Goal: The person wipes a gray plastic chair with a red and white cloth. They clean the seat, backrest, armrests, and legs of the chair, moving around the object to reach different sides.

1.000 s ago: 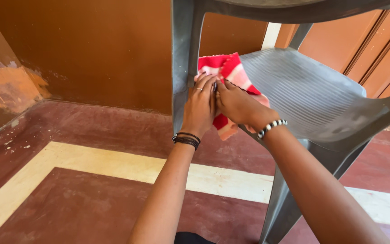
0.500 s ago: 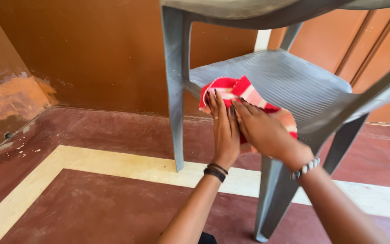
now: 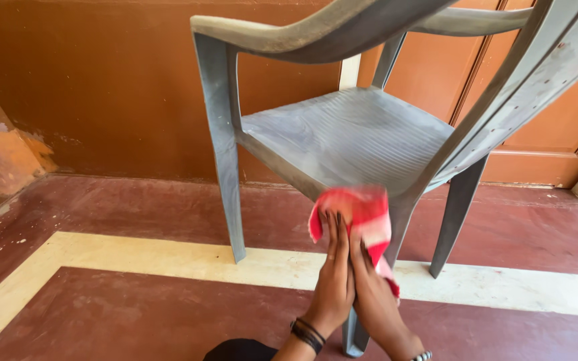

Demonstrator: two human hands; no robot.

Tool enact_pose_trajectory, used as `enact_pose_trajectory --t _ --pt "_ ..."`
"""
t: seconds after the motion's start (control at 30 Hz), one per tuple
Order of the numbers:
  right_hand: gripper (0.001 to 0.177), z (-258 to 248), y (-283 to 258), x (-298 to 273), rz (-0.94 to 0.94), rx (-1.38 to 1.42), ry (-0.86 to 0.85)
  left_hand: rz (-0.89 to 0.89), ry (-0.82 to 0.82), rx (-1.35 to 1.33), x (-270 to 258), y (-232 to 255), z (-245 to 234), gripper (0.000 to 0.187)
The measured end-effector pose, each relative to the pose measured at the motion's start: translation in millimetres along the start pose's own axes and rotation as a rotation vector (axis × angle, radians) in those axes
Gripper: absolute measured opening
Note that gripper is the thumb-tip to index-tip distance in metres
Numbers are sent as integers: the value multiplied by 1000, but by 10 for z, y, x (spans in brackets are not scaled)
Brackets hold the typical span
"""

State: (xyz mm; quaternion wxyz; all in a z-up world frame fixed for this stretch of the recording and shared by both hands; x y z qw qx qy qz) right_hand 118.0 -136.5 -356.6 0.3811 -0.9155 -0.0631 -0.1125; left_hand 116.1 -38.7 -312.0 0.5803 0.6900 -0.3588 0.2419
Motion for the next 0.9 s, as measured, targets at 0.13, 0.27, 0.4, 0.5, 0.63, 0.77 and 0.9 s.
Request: enact_pose_trajectory --t 0.13,0.27,0.4,0.5,0.63,0.77,0.9 --pt "62 475 615 -205 175 78 -121 -100 2 77 -540 -442 228 61" --pt "51 687 937 -120 247 514 38 -255 -1 19 -1023 -946 395 65" --pt "43 920 1368 -222 471 940 196 -436 -66 -47 -1500 -1464 633 62" --pt "40 1047 1484 -412 517 1103 291 -396 -43 -66 -1743 -1641 674 59" --pt "40 1146 1546 -644 879 1038 329 -351 -49 -35 -1847 -1586 684 40" --pt "51 1153 1475 -980 988 932 131 -687 -233 24 -1945 -1566 625 20" --pt "41 1074 1549 -1187 444 188 -269 -630 -238 126 -1946 -1403 564 27"
Point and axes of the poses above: each hand's wrist, its own x-axis towards the middle knuckle, its own z-axis out of the palm, y = z × x, the point moved 8 cm from there along x, towards the middle knuckle, and after that the axes turned 2 degrees about z, right-handed, at the moved point
